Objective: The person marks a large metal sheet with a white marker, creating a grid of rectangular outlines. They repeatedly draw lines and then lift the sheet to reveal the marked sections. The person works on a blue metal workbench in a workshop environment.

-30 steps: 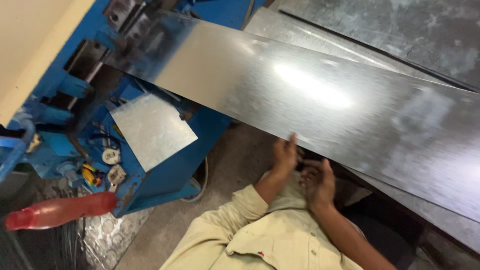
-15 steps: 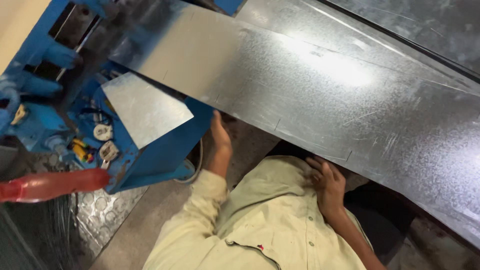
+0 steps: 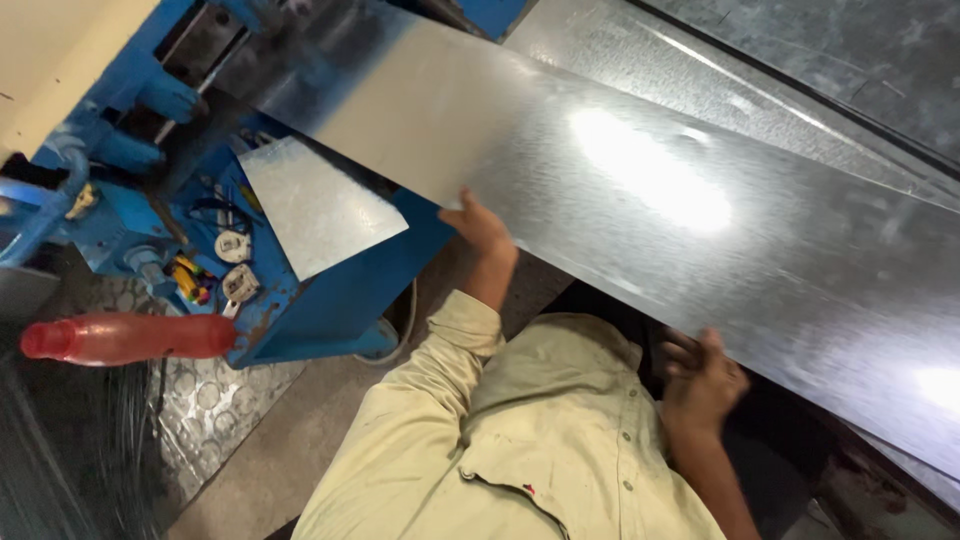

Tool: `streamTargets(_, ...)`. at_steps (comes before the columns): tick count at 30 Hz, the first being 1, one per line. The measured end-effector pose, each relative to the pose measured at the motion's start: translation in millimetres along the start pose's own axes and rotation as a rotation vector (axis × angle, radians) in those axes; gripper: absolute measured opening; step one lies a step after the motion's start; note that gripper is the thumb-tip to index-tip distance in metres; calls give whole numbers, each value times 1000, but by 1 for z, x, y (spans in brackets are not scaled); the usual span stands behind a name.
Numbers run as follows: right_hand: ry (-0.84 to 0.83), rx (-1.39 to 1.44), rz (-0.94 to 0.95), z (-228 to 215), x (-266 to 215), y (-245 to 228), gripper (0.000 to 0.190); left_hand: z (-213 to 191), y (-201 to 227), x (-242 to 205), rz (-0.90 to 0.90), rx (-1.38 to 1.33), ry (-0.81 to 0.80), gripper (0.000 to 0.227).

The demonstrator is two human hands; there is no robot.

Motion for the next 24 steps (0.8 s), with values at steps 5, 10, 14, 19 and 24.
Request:
streamTargets(5, 178, -192, -112, -103, 2, -58, 23, 4, -57, -112, 63, 231, -302, 88)
streamTargets(10, 125, -151, -19, -194, -43, -88, 40, -57, -35, -192, 44, 758, -1094, 76)
streamTargets(14, -152, -116, 351, -165, -88, -52, 56, -95, -16, -155, -149, 755, -992, 54)
streamTargets(19, -216, -332, 241, -69, -57, -38, 44, -84, -30, -58, -323, 455, -669, 48)
streamTargets(24, -259, -587, 35, -2, -29, -68, 29, -25, -16, 8, -271, 167, -545, 41)
Point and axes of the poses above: each hand's wrist, its own x-axis towards the middle knuckle, its own z-axis out of the palm, y = z × x, the point moved 3 cm from there along x, towards the middle knuckle, and after that the axes turned 4 degrees about -y, right-handed, at the moved point
